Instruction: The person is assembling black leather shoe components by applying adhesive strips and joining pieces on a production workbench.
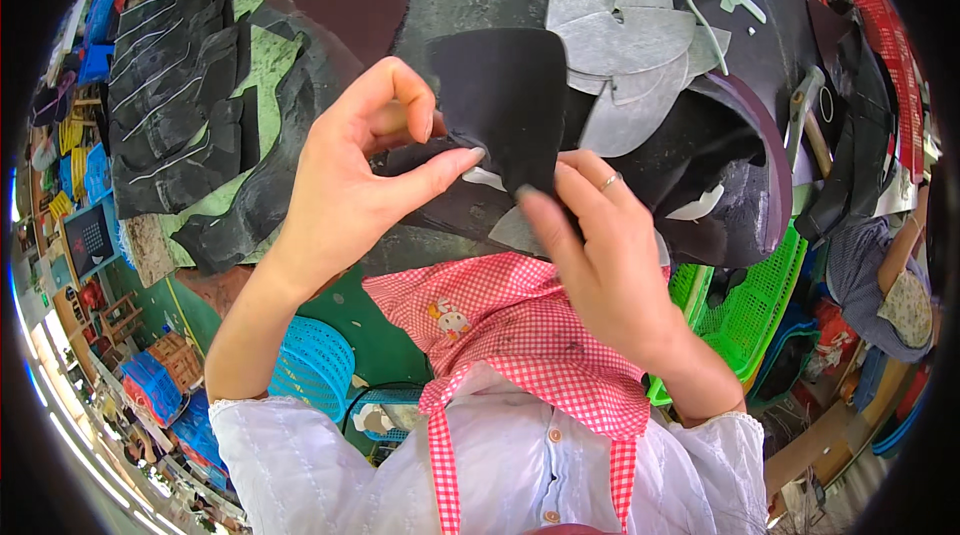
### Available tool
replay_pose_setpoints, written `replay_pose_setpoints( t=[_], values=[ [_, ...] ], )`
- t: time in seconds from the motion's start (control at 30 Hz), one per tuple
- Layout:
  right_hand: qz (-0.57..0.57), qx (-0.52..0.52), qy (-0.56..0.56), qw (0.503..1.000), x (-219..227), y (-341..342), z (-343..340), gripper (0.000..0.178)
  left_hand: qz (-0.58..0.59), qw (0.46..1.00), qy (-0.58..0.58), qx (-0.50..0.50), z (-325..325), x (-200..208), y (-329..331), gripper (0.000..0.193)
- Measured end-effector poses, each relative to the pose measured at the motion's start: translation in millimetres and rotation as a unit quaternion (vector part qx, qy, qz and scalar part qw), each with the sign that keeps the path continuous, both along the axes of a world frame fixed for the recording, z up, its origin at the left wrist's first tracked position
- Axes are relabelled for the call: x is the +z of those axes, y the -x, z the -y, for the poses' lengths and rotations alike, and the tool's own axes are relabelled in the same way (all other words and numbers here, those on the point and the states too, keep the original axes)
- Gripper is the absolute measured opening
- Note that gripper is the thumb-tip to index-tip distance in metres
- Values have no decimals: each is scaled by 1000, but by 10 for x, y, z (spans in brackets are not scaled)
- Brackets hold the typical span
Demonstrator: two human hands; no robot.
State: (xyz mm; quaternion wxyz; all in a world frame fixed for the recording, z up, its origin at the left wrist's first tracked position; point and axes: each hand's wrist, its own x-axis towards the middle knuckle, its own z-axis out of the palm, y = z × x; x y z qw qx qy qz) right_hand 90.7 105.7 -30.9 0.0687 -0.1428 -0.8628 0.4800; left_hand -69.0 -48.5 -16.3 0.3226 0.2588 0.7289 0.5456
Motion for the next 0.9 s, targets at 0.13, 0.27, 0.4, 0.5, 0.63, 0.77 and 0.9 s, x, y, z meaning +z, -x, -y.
replay_pose_setpoints(
  t=[0.13, 0.27, 0.4, 0.5, 0.63, 0.77, 0.9],
  values=[
    [84, -38, 189, 978, 20, 48, -122, 19, -49, 998, 41, -15, 131, -45, 113, 39],
    [-89, 48, -41, 994, -174, -23, 74, 25, -261, 964, 47, -21, 162, -282, 163, 36],
    [-108, 104, -177, 973, -193, 7, 252, 41, -237, 968, 86, -13, 165, -197, 195, 50],
    [-99, 116, -226, 962, -206, 3, 300, 47, -310, 937, 94, -127, 246, -138, 374, 44],
    [-41, 80, -143, 986, -122, 77, 343, 66, -315, 926, 75, -193, 297, -154, 416, 35],
    [-15, 49, -147, 988, -141, 108, 408, 65, -340, 923, 76, -161, 266, -162, 343, 31],
    [-33, 77, -192, 978, -208, 79, 409, 61, -369, 922, 86, -83, 244, -228, 325, 21]
  ],
)
